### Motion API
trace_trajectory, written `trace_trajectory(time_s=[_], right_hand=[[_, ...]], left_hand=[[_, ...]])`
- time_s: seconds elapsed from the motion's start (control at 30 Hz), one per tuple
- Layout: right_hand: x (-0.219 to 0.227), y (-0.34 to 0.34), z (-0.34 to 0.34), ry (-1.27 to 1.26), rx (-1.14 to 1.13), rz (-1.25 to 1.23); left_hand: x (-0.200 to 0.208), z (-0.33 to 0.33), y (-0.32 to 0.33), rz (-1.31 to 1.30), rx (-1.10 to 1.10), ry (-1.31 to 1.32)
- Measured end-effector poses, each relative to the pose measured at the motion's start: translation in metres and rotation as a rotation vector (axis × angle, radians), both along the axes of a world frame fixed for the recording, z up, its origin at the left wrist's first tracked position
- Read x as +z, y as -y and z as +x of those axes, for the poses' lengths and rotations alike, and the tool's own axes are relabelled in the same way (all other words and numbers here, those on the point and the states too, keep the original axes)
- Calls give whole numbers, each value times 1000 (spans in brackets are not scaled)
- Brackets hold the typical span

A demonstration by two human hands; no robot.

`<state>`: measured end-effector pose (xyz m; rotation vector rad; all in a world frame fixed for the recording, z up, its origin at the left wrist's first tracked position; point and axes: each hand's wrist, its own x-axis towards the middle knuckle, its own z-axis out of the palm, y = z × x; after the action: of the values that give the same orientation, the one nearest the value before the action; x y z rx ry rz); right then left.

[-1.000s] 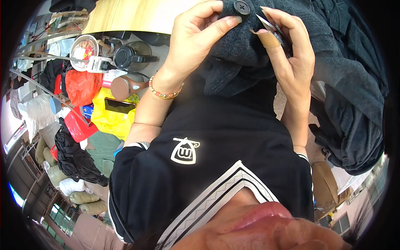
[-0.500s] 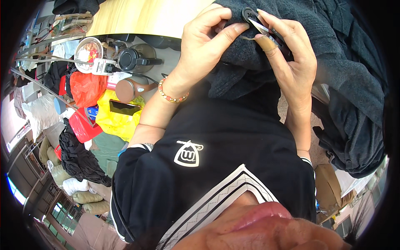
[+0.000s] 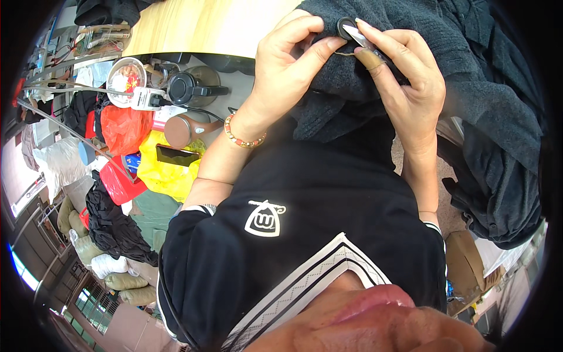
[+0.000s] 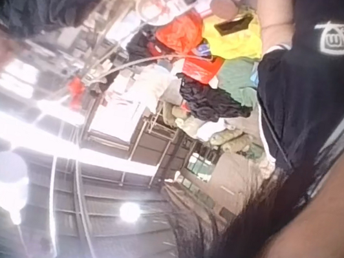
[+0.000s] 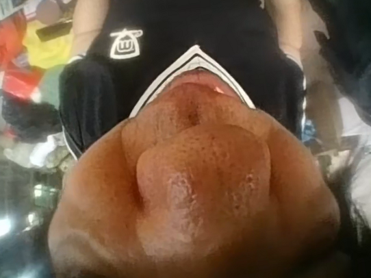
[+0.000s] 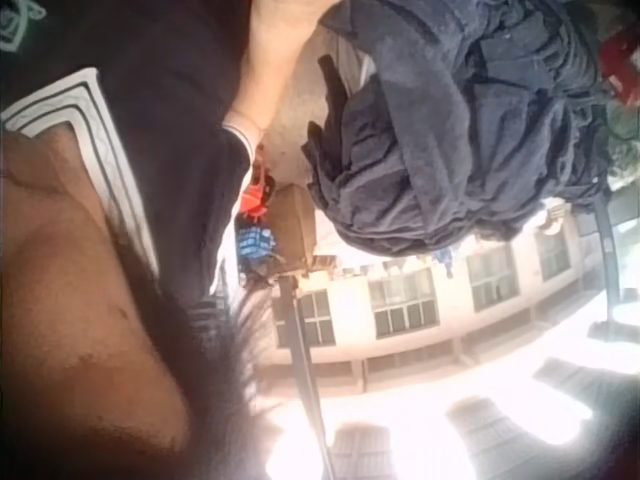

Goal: The person trims loose threads around the buttons and edges of knit sweaters using thread snips and places each finished sweater onto a pile.

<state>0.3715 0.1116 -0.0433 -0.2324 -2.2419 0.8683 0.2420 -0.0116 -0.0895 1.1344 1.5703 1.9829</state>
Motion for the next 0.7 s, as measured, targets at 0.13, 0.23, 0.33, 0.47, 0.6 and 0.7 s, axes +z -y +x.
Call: trace_trajectory(time_s=[0.13, 0.23, 0.33, 0.47, 0.6, 0.7], right_hand=[[2, -5, 2, -20, 11, -13], [10, -14, 8, -16, 15, -193], [18, -37, 13, 15, 16, -409], [24, -44, -5, -78, 27, -572], [54, -40, -20, 309, -3, -252], [53, -40, -36, 488, 66, -73]], left_hand=[[5, 3, 0, 17, -3, 29], [13, 2, 6, -77, -46, -206], [23, 12, 0, -20, -210, -517], [22, 34, -14, 114, -401, -579], [20, 44, -14, 113, -485, -579], [17, 55, -17, 73, -607, -658]])
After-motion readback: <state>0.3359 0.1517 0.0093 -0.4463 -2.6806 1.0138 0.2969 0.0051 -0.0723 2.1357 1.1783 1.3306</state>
